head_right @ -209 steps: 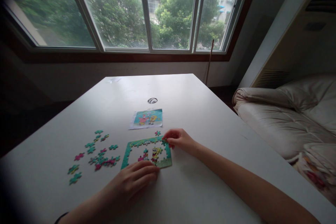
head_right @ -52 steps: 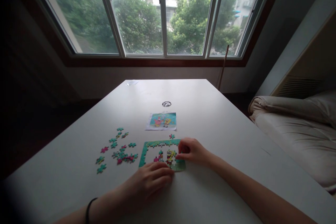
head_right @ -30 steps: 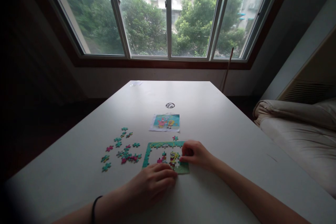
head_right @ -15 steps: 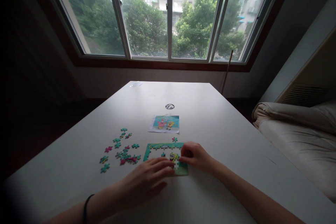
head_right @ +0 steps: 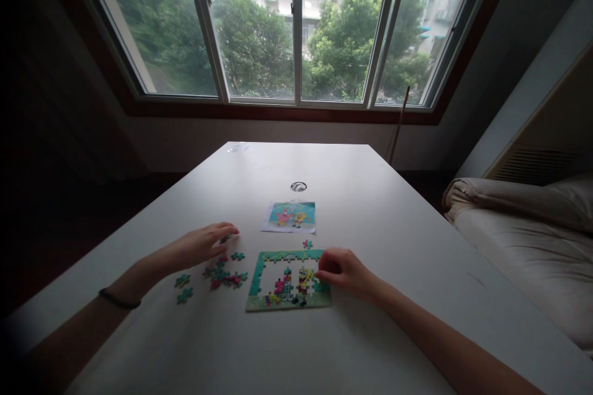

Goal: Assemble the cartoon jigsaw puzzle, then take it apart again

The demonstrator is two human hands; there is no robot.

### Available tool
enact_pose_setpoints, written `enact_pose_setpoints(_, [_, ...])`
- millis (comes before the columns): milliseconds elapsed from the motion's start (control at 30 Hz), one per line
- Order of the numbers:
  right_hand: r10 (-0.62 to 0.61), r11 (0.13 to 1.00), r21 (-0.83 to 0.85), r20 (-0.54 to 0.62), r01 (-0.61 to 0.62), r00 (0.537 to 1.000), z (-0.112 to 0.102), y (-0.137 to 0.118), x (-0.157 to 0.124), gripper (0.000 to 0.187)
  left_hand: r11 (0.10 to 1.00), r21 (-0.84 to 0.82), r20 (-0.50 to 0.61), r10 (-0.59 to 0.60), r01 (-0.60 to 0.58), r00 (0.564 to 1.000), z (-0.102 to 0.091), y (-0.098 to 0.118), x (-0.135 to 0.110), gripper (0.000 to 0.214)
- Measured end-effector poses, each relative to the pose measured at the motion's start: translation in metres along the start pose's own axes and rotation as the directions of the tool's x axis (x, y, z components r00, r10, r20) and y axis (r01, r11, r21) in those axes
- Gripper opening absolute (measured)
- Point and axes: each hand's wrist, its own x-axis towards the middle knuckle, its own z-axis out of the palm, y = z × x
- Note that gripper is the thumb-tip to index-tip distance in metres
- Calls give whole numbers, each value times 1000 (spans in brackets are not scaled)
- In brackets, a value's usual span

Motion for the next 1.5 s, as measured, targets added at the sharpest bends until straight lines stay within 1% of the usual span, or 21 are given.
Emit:
enact_pose_setpoints(67, [25, 999, 47, -10, -25, 1000, -1, 3, 1, 27, 1000, -12, 13, -10, 10, 1000, 1, -1, 1, 35])
enact_pose_setpoints(200, [82, 970, 233, -45, -69, 996, -1, 11, 3, 36, 999, -38, 14, -32, 33, 999, 3, -3, 3, 36])
enact_pose_setpoints(267, [93, 957, 279, -53, -75, 994, -1, 13, 4, 37, 997, -69, 20, -38, 39, 999, 4, -6, 3, 35])
enact_pose_setpoints(467, [93, 966, 246, -47, -78, 995, -1, 11, 3, 39, 983, -172, 35, -61, 66, 998, 6, -9, 3, 25])
enact_pose_setpoints(567, [90, 966, 248, -46, -76, 995, -1, 10, 3, 39, 977, -196, 42, -78, 84, 996, 6, -8, 3, 24])
enact_pose_setpoints(700, [88, 966, 247, -35, -77, 995, -1, 7, 3, 37, 972, -211, 16, -102, 103, 995, 8, -10, 6, 25])
enact_pose_setpoints(867, [82, 970, 233, -24, -74, 996, -2, 4, 3, 36, 971, -226, -31, -84, 75, 996, 13, -14, 11, 24])
enact_pose_setpoints(967, [75, 970, 232, -25, -68, 997, -1, 5, 3, 35, 967, -245, -39, -76, 64, 996, 14, -16, 12, 22])
enact_pose_setpoints(1133, [62, 970, 238, -31, -52, 998, -2, 6, 3, 34, 948, -312, -12, -76, 69, 997, 11, -18, 12, 23])
enact_pose_setpoints(1300, [59, 962, 269, -34, -47, 998, -3, 7, 3, 34, 867, -480, 62, -120, 135, 991, 10, -24, 10, 26])
enact_pose_setpoints(1367, [63, 959, 280, -34, -50, 997, -3, 8, 3, 33, 856, -499, 49, -129, 136, 990, 10, -27, 10, 27])
enact_pose_setpoints(1500, [70, 954, 295, -36, -56, 997, -3, 8, 3, 32, 881, -463, -46, -131, 95, 990, 10, -26, 11, 21])
